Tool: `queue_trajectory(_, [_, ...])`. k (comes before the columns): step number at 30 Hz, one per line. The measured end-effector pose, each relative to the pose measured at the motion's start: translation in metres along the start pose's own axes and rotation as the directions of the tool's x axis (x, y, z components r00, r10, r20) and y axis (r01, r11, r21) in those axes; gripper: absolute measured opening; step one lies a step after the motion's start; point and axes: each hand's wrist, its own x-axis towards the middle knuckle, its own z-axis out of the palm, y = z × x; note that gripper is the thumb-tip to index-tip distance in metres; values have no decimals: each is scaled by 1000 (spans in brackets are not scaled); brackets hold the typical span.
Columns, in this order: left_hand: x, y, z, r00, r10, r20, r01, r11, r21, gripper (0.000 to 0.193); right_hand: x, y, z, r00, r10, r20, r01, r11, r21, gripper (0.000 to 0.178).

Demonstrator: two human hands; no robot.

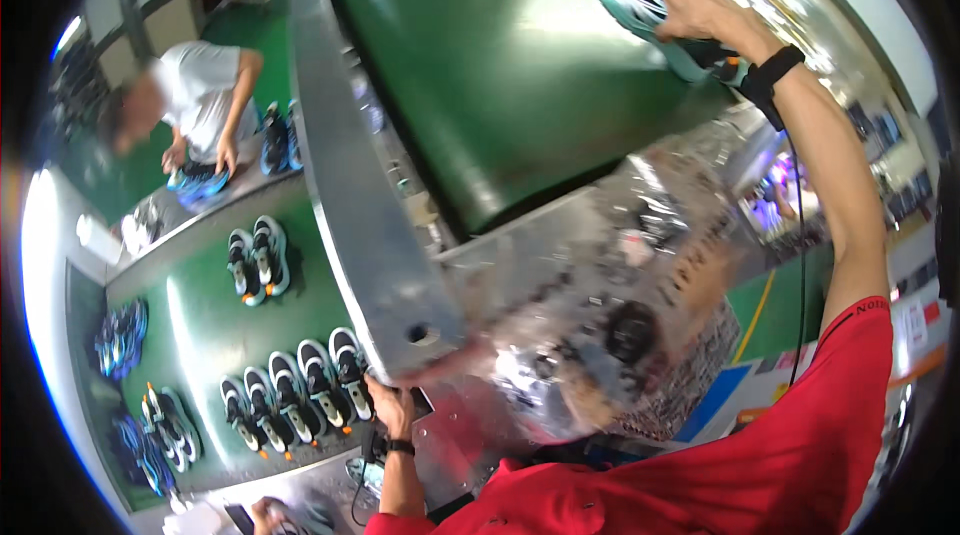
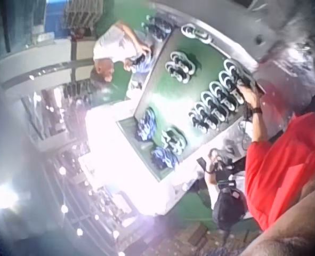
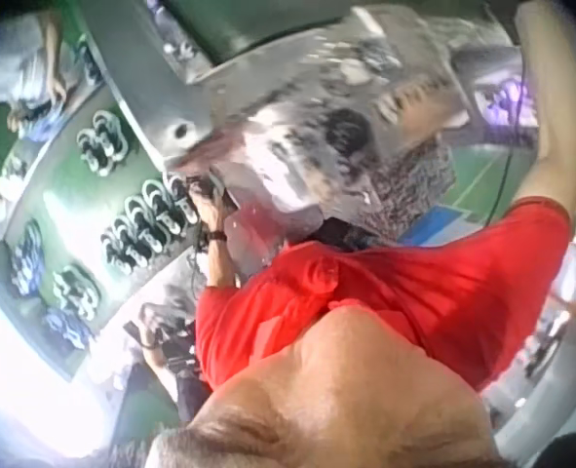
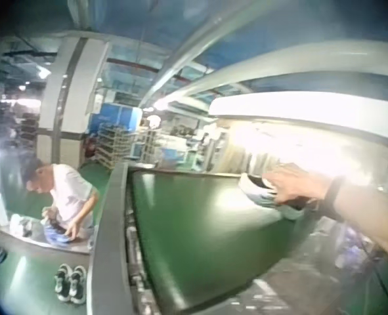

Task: Operate a shoe-lasting machine and transport finished shoes to a conveyor belt.

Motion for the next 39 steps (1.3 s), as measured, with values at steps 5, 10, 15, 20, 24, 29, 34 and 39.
queue_trajectory(5, [-57,83,-58,876,280,392,-102,903,-417,53,-143,-7,-86,923,321,-211,-247,916,315,57])
queue_trajectory(10, [-159,247,-92,452,512,730,284,693,-662,61,-324,-16,-109,857,366,-363,-87,797,598,77])
queue_trajectory(15, [-249,372,-75,252,902,350,246,290,-925,93,-488,-81,-100,885,432,-174,-165,641,749,81])
queue_trajectory(20, [-375,390,-44,-16,861,508,155,504,-850,49,-640,-137,-86,582,813,38,-621,414,665,76])
queue_trajectory(24, [-479,355,-10,-238,689,685,267,724,-636,38,-797,-177,-75,233,948,215,-557,-52,829,67])
queue_trajectory(29, [-640,331,-18,-600,445,664,192,887,-421,34,-949,-268,-77,-296,913,282,-244,-358,902,70])
queue_trajectory(34, [-758,314,20,-837,118,534,-147,892,-428,66,-1061,-331,-55,-815,501,290,45,-446,894,57])
queue_trajectory(39, [-911,313,118,-827,-26,562,-415,703,-578,70,-1133,-361,-99,-945,324,41,-130,-491,861,55])
